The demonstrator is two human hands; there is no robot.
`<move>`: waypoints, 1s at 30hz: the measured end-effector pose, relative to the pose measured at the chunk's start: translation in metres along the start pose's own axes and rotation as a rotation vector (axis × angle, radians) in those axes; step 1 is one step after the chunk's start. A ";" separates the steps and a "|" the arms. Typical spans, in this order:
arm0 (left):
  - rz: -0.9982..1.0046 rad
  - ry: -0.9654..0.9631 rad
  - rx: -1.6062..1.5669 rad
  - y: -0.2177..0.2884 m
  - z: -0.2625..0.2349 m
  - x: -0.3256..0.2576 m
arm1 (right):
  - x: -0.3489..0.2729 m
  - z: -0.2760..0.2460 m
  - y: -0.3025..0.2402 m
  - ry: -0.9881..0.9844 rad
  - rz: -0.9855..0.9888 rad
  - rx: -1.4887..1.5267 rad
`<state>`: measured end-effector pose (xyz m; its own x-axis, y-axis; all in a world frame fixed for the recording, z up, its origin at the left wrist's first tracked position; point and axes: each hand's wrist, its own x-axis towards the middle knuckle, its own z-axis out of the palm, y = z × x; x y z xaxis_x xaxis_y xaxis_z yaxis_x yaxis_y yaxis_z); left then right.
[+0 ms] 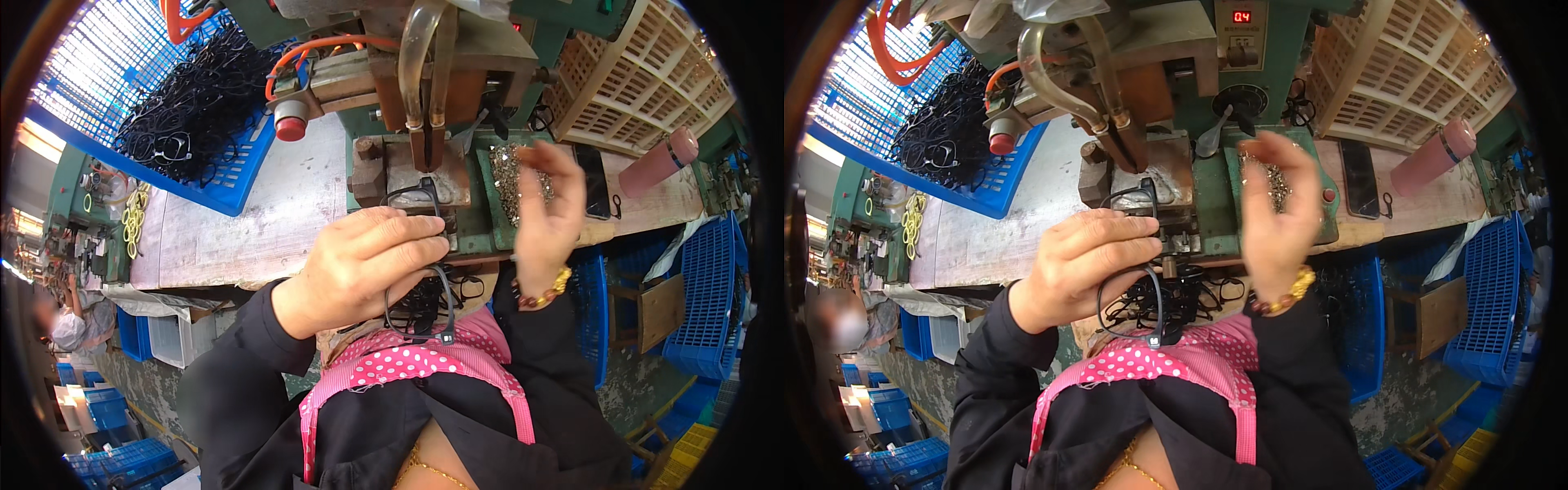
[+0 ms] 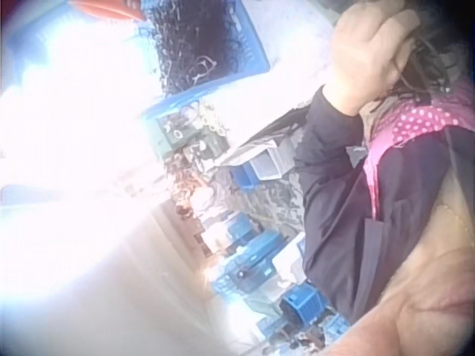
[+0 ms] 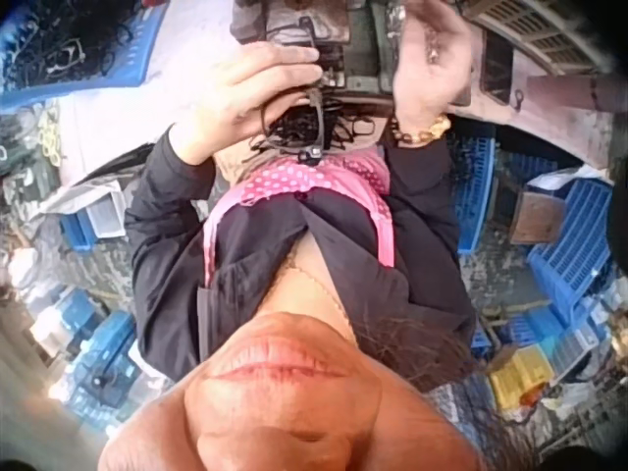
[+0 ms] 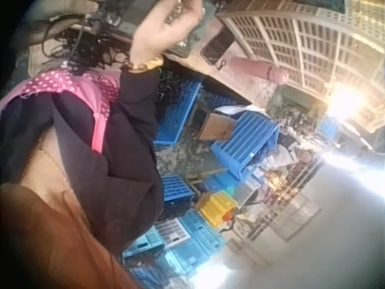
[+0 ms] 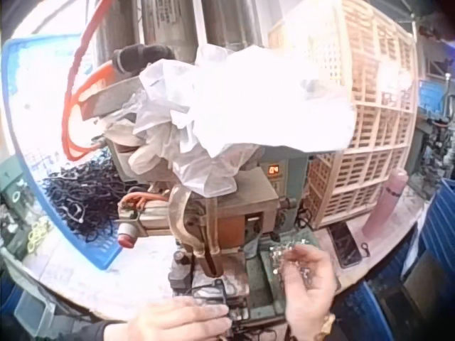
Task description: The person assembles eyeglasses by inserting small metal components into the frame using a press machine. They repeatedly pick up frames, place them in the machine, press down, and remove the assembled glasses.
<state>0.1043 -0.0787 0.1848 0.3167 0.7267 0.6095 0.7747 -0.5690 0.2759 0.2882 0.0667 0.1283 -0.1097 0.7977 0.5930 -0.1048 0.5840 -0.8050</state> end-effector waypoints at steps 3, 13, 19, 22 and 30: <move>-0.026 -0.056 -0.059 0.000 -0.006 0.003 | 0.012 -0.043 0.069 0.156 0.081 -0.100; -0.019 -0.023 -0.022 0.000 -0.001 -0.001 | -0.006 -0.050 0.073 -0.355 -0.223 -0.753; 0.002 -0.023 0.007 0.005 0.001 0.001 | -0.005 -0.040 0.069 -0.090 -0.312 -0.698; -0.053 0.004 0.031 0.009 0.002 -0.015 | -0.011 -0.033 0.079 -0.191 -0.293 -0.740; -0.104 0.082 0.054 0.013 0.021 -0.031 | -0.014 -0.017 0.079 -0.036 -0.318 -0.649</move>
<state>0.1160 -0.1002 0.1543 0.1886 0.7457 0.6390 0.8304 -0.4685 0.3016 0.2984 0.1039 0.0563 -0.2051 0.5756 0.7916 0.4695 0.7675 -0.4364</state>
